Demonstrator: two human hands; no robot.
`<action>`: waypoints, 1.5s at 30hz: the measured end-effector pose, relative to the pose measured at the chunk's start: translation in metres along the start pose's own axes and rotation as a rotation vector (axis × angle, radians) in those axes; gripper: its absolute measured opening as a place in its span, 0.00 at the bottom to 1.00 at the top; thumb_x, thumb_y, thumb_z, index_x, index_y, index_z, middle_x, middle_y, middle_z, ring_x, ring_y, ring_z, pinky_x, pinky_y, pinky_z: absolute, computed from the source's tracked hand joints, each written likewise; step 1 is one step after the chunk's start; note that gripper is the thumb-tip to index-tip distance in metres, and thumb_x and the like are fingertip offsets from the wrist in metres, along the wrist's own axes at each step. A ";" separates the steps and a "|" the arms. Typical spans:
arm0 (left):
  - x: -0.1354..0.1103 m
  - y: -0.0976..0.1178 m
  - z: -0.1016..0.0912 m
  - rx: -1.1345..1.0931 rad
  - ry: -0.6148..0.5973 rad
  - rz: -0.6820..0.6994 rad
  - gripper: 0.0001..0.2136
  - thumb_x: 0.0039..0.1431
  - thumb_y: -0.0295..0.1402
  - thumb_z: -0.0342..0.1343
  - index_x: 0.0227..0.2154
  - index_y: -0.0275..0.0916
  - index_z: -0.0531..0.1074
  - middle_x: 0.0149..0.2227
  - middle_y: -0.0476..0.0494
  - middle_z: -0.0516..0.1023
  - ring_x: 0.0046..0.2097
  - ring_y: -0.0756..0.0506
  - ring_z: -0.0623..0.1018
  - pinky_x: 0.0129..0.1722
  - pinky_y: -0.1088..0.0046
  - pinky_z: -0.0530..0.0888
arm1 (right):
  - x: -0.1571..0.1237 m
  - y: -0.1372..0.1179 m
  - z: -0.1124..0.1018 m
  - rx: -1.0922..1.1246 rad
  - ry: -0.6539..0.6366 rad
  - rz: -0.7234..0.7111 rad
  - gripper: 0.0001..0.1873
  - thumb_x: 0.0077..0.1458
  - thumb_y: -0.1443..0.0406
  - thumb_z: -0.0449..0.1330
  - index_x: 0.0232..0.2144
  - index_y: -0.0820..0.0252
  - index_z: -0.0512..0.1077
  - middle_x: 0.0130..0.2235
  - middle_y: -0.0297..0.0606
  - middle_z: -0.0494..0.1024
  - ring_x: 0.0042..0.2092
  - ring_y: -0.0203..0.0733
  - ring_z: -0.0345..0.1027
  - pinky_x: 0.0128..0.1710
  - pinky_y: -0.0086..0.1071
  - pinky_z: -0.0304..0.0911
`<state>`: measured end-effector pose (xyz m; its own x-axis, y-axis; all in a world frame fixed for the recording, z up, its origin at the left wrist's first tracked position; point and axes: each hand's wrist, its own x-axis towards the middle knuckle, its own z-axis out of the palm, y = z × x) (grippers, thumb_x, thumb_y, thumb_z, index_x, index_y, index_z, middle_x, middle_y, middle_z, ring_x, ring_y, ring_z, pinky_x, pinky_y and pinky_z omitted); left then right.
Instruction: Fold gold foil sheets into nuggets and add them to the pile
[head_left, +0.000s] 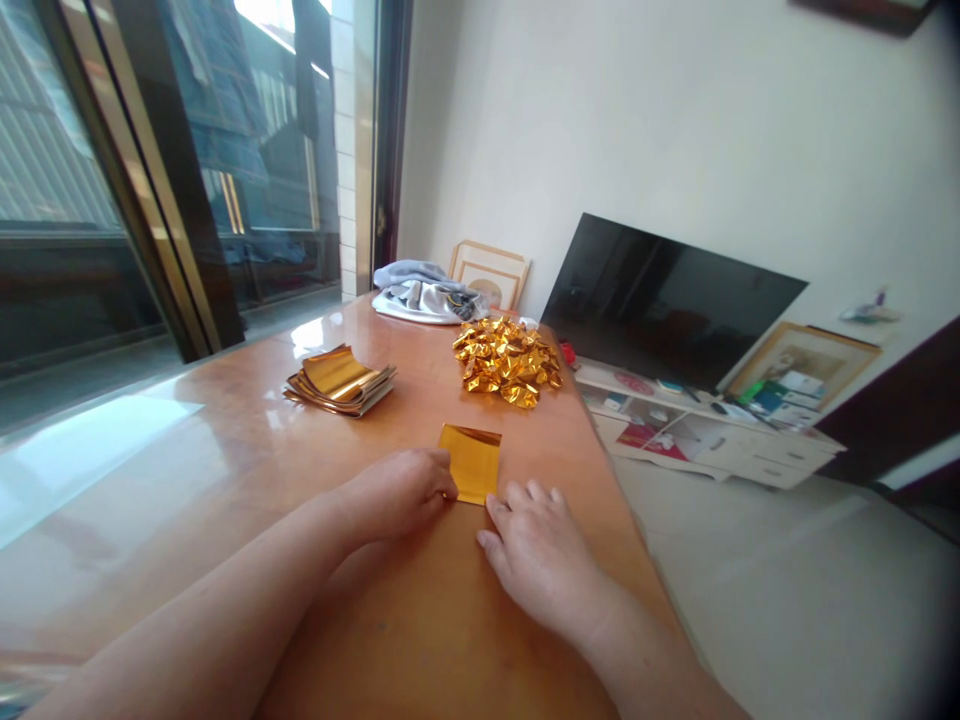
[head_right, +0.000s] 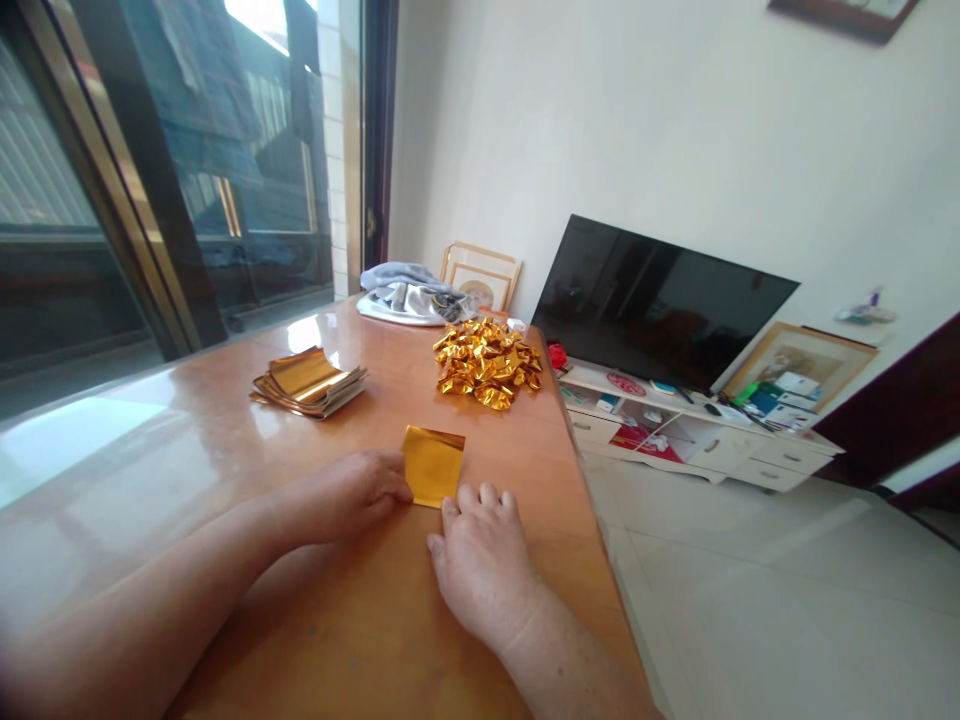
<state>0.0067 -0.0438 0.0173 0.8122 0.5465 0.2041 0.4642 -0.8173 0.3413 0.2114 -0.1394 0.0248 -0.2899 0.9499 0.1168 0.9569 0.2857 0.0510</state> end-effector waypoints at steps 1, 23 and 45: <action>0.000 -0.001 0.000 0.000 0.009 -0.008 0.13 0.56 0.24 0.51 0.29 0.43 0.80 0.35 0.46 0.77 0.35 0.46 0.76 0.38 0.73 0.71 | 0.000 0.000 0.001 0.004 0.003 0.004 0.15 0.65 0.57 0.56 0.47 0.57 0.77 0.44 0.46 0.76 0.48 0.56 0.64 0.44 0.45 0.52; 0.004 -0.014 0.013 -0.067 0.044 -0.070 0.07 0.59 0.30 0.54 0.35 0.43 0.78 0.39 0.45 0.76 0.38 0.46 0.76 0.38 0.74 0.69 | 0.028 0.029 0.022 0.219 0.090 0.004 0.12 0.67 0.61 0.55 0.36 0.54 0.78 0.39 0.37 0.76 0.45 0.43 0.65 0.45 0.34 0.57; 0.011 0.015 -0.001 0.195 0.215 -0.027 0.05 0.61 0.30 0.55 0.31 0.42 0.75 0.35 0.46 0.76 0.41 0.43 0.70 0.42 0.63 0.59 | 0.034 0.016 0.019 0.233 0.319 -0.044 0.05 0.61 0.67 0.60 0.33 0.56 0.75 0.37 0.36 0.77 0.44 0.44 0.64 0.45 0.37 0.52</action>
<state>0.0224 -0.0500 0.0252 0.7148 0.5778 0.3940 0.5607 -0.8102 0.1708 0.2175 -0.0996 0.0105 -0.2858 0.8594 0.4240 0.9107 0.3812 -0.1589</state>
